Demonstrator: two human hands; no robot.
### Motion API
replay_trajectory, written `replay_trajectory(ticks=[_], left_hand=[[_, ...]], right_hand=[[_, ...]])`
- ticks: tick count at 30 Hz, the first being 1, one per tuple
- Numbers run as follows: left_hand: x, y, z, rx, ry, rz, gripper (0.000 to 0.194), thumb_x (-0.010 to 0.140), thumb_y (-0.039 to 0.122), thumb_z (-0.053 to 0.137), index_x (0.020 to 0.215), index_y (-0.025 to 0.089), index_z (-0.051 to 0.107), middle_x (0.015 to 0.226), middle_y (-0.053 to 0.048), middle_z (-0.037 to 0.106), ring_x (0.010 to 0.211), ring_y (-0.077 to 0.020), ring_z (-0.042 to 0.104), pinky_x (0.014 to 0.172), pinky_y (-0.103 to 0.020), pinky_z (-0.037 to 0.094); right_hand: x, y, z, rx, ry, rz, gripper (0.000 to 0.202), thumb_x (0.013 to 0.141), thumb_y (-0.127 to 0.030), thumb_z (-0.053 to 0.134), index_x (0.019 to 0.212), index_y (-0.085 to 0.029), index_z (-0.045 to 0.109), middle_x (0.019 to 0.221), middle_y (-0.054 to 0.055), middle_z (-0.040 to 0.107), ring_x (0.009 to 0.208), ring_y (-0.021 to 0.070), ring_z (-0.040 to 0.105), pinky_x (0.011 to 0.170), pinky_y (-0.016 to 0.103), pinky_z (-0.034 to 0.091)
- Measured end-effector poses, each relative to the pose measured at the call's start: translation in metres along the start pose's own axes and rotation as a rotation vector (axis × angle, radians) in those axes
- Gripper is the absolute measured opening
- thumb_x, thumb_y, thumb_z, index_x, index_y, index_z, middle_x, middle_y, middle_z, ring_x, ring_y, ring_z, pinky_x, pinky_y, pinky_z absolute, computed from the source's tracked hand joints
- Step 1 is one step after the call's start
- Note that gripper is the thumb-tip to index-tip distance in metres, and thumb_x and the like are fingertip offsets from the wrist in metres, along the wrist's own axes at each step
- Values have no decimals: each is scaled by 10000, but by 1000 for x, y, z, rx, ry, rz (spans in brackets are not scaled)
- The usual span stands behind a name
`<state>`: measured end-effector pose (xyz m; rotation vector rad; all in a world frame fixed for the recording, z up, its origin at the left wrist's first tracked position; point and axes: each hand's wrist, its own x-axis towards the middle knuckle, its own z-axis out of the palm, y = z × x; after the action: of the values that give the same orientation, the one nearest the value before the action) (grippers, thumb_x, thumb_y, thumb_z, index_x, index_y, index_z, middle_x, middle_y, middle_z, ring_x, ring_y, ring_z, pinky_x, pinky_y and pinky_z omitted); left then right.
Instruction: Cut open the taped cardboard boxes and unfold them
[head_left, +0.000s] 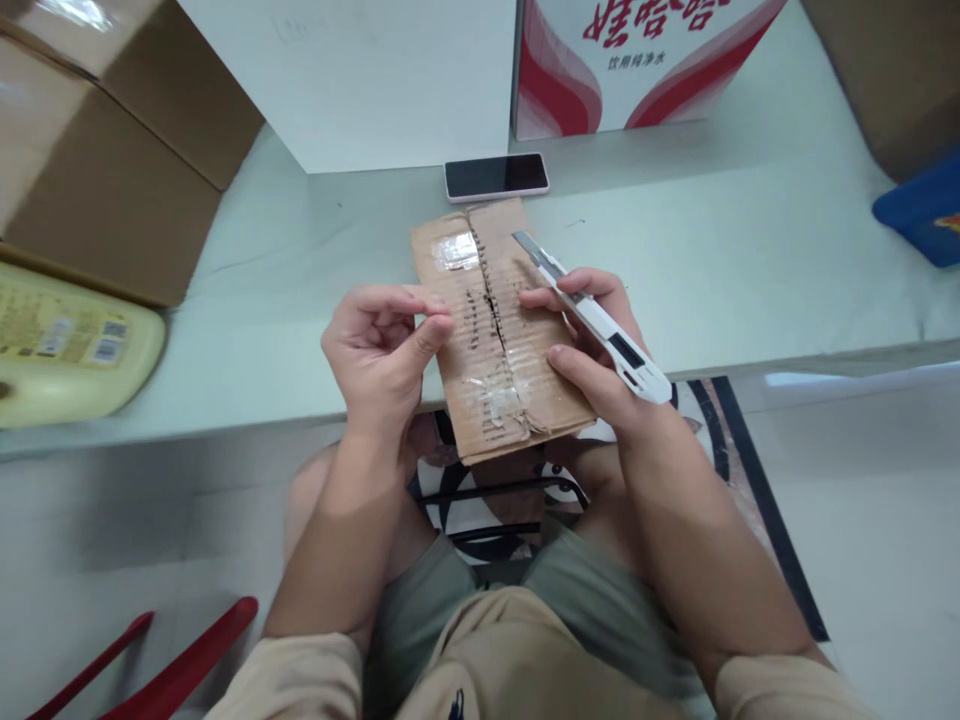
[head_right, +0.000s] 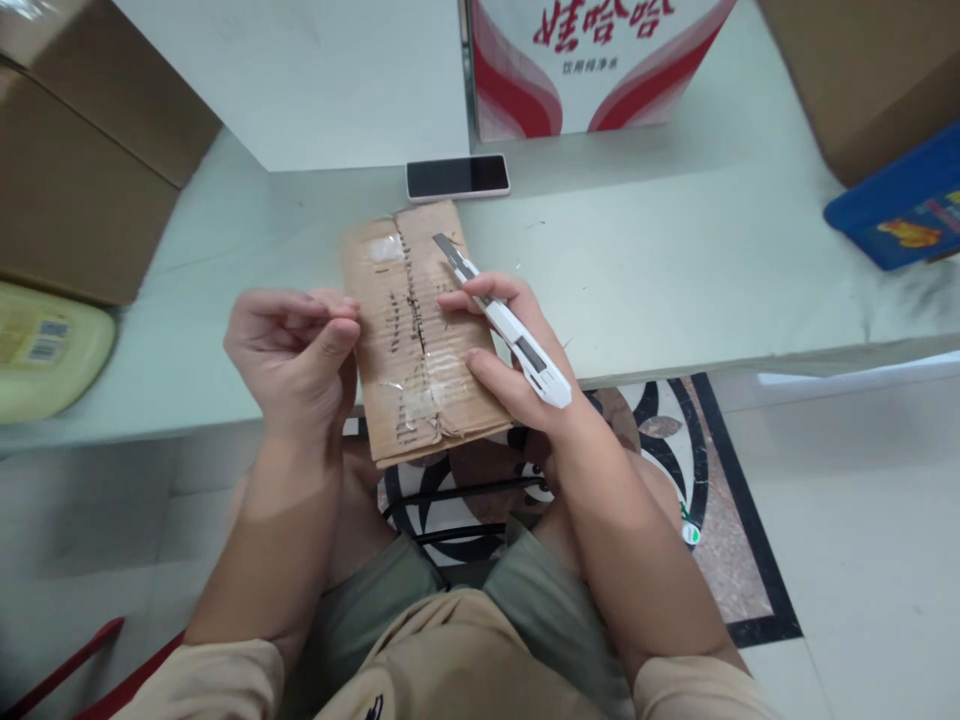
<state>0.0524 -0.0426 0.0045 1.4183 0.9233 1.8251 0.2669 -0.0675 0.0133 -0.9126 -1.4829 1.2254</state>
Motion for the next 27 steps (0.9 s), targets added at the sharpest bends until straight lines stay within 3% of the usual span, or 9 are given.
replay_trajectory(ticks=[3, 9, 15, 17, 18, 19, 20, 22, 27], left_hand=[[1, 2, 0, -18, 26, -14, 369, 691, 448, 944, 806, 231, 670, 735, 33, 713, 738, -129, 717, 726, -273, 594], [5, 9, 1, -80, 59, 54, 202, 841, 429, 836, 890, 250, 752, 725, 42, 714, 608, -77, 669, 644, -224, 579], [12, 31, -5, -64, -14, 235, 174, 740, 371, 923, 845, 295, 808, 649, 40, 662, 572, -97, 649, 531, -231, 555], [8, 48, -7, -54, -128, 261, 124, 801, 366, 878, 814, 267, 805, 616, 24, 632, 525, -103, 617, 466, -242, 523], [5, 59, -8, -58, -267, 274, 183, 859, 406, 819, 785, 242, 785, 573, 17, 608, 473, -106, 589, 419, -247, 498], [1, 69, -9, -60, -373, 239, 257, 855, 422, 818, 726, 212, 745, 527, 11, 574, 416, -106, 546, 380, -253, 467], [-3, 79, -9, -25, -399, 155, 344, 885, 451, 777, 673, 193, 694, 491, 5, 534, 382, -101, 501, 367, -262, 442], [-8, 96, -10, 5, -527, 101, 366, 917, 500, 720, 668, 234, 689, 452, 11, 490, 371, -111, 477, 390, -279, 452], [-1, 109, -15, 31, -963, 62, 112, 848, 399, 814, 887, 301, 778, 727, -47, 728, 667, -201, 710, 648, -333, 619]], right_hand=[[0, 0, 0, -36, -14, 10, 468, 876, -380, 666, 1275, -327, 427, 1370, 22, 667, 1353, 293, 600, 1223, 582, 433], [-1, 2, 1, -81, -5, -13, 442, 894, -363, 614, 1287, -329, 414, 1377, 23, 664, 1342, 286, 606, 1196, 572, 463], [-1, -2, 1, -122, -4, -19, 440, 877, -328, 599, 1275, -323, 410, 1365, 28, 680, 1331, 288, 623, 1175, 560, 486], [0, -4, 1, -107, -11, -17, 436, 872, -305, 599, 1265, -323, 414, 1355, 22, 688, 1332, 283, 627, 1177, 552, 488], [0, -5, 1, -97, -13, -12, 435, 870, -291, 600, 1262, -324, 415, 1352, 18, 689, 1332, 278, 629, 1182, 546, 487], [0, -6, 0, -87, -14, -4, 436, 867, -280, 601, 1259, -326, 416, 1352, 14, 689, 1333, 273, 631, 1188, 540, 484], [0, -6, 0, -80, -11, 4, 437, 865, -272, 604, 1256, -328, 416, 1352, 11, 688, 1334, 268, 632, 1193, 535, 482], [0, -7, 1, -72, -8, 18, 443, 858, -274, 612, 1251, -330, 416, 1353, 9, 685, 1341, 264, 628, 1200, 533, 478], [1, -7, 2, -78, 2, 24, 460, 845, -346, 641, 1242, -319, 410, 1334, 28, 690, 1349, 274, 621, 1206, 541, 469]])
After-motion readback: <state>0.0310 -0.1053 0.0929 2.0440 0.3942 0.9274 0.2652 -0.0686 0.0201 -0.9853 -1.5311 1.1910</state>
